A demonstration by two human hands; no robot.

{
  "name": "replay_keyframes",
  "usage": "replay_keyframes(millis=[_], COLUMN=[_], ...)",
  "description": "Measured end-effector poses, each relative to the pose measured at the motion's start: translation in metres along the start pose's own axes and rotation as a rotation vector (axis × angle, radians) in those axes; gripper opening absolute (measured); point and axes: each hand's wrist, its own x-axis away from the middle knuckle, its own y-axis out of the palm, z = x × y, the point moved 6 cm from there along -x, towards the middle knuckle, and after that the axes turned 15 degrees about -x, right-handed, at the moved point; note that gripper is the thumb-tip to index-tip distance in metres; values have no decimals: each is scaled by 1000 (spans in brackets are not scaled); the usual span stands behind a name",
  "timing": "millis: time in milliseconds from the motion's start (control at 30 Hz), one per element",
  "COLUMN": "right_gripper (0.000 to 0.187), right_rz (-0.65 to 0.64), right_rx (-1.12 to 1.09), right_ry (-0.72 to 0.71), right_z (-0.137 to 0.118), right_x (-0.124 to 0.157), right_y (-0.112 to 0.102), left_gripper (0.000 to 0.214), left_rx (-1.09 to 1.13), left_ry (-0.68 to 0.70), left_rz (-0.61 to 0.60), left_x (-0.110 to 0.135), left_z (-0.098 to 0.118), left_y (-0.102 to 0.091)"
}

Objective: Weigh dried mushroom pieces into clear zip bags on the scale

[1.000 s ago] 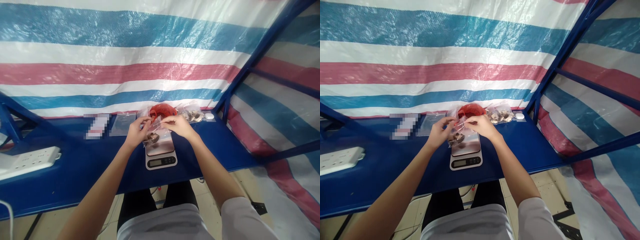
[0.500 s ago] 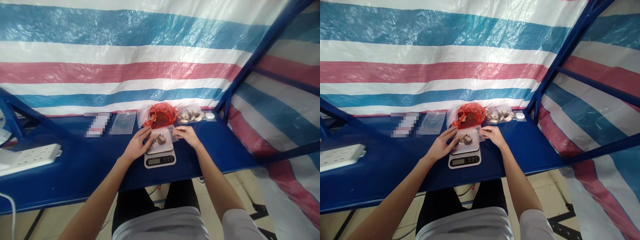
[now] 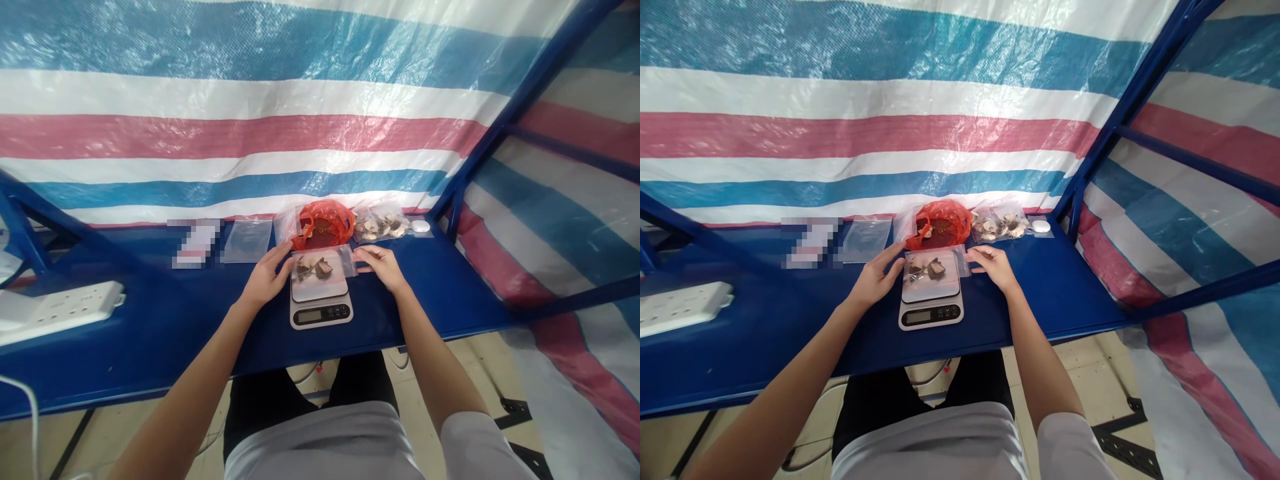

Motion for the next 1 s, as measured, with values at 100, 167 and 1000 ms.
replay_keyframes(millis=[100,167,1000], right_gripper=[42,33,48], right_rz=[84,79,-36], right_rx=[197,428,1330], right_ry=[-178,-330,-182], right_z=[-7,-11,12], right_x=[2,6,14], right_y=[-17,-21,-5], left_gripper=[54,54,58], left_rx=[-117,-231,-650], left_ry=[-61,-58,-119], left_rz=[44,30,-269], left_x=[8,13,26], left_z=[-17,-23,-19], left_y=[-6,-5,12])
